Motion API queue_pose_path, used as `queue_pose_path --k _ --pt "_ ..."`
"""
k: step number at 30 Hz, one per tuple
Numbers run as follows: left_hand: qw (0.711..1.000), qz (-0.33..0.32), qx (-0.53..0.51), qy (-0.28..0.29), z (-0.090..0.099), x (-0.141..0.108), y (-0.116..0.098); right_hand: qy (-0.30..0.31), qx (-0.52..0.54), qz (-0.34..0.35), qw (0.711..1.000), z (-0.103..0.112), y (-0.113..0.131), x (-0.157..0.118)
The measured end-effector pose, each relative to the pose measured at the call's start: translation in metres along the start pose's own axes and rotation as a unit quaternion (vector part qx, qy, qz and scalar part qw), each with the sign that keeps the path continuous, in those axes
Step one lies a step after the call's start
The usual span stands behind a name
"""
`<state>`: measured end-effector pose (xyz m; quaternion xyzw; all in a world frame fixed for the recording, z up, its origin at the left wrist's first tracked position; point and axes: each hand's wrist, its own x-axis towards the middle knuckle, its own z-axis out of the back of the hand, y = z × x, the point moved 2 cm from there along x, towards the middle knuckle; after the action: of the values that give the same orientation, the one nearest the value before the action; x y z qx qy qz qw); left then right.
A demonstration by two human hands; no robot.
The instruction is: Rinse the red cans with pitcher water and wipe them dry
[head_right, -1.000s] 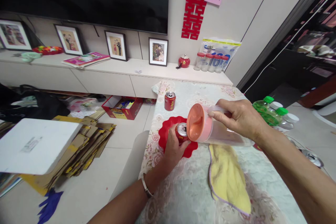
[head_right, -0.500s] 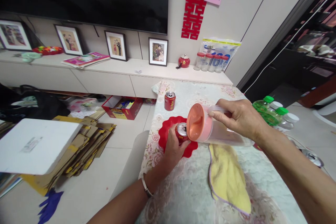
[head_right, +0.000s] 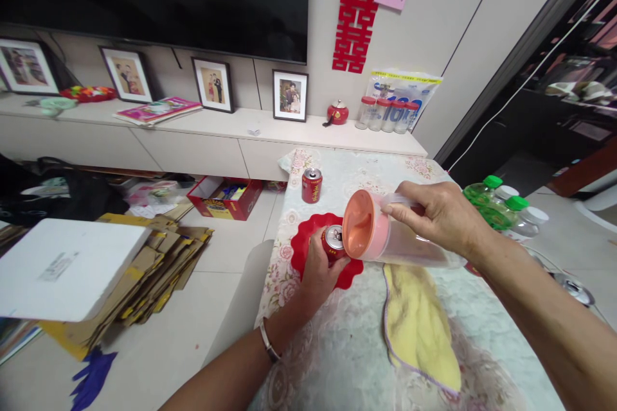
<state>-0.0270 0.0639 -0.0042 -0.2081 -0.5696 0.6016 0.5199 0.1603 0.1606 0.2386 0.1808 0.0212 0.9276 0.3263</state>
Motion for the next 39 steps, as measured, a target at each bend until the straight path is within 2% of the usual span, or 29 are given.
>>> queue_pose_path --k 5,12,16,21,33,39 --pt "1.0 -0.001 0.003 0.001 0.0003 0.0005 0.0001 -0.02 -0.006 0.0 1.0 -0.0026 -0.0018 -0.0027" --pt "1.0 0.005 0.005 -0.003 -0.0011 0.0006 0.0006 0.007 -0.01 -0.009 1.0 -0.0011 -0.0024 -0.0022" --pt "1.0 0.006 0.005 -0.007 -0.0017 0.0005 0.0007 -0.012 -0.009 -0.008 1.0 -0.0017 -0.002 -0.0021" --pt "1.0 0.007 0.004 -0.008 -0.0015 0.0003 0.0005 0.004 0.003 -0.014 1.0 -0.0021 -0.0018 -0.0023" --pt "1.0 0.003 0.0 -0.004 -0.0003 0.0005 0.0002 -0.026 -0.015 0.0 1.0 -0.0048 -0.0053 -0.0052" --pt "1.0 0.004 0.001 0.001 0.0008 0.0002 -0.0019 -0.01 -0.007 -0.002 1.0 -0.0033 -0.003 -0.0034"
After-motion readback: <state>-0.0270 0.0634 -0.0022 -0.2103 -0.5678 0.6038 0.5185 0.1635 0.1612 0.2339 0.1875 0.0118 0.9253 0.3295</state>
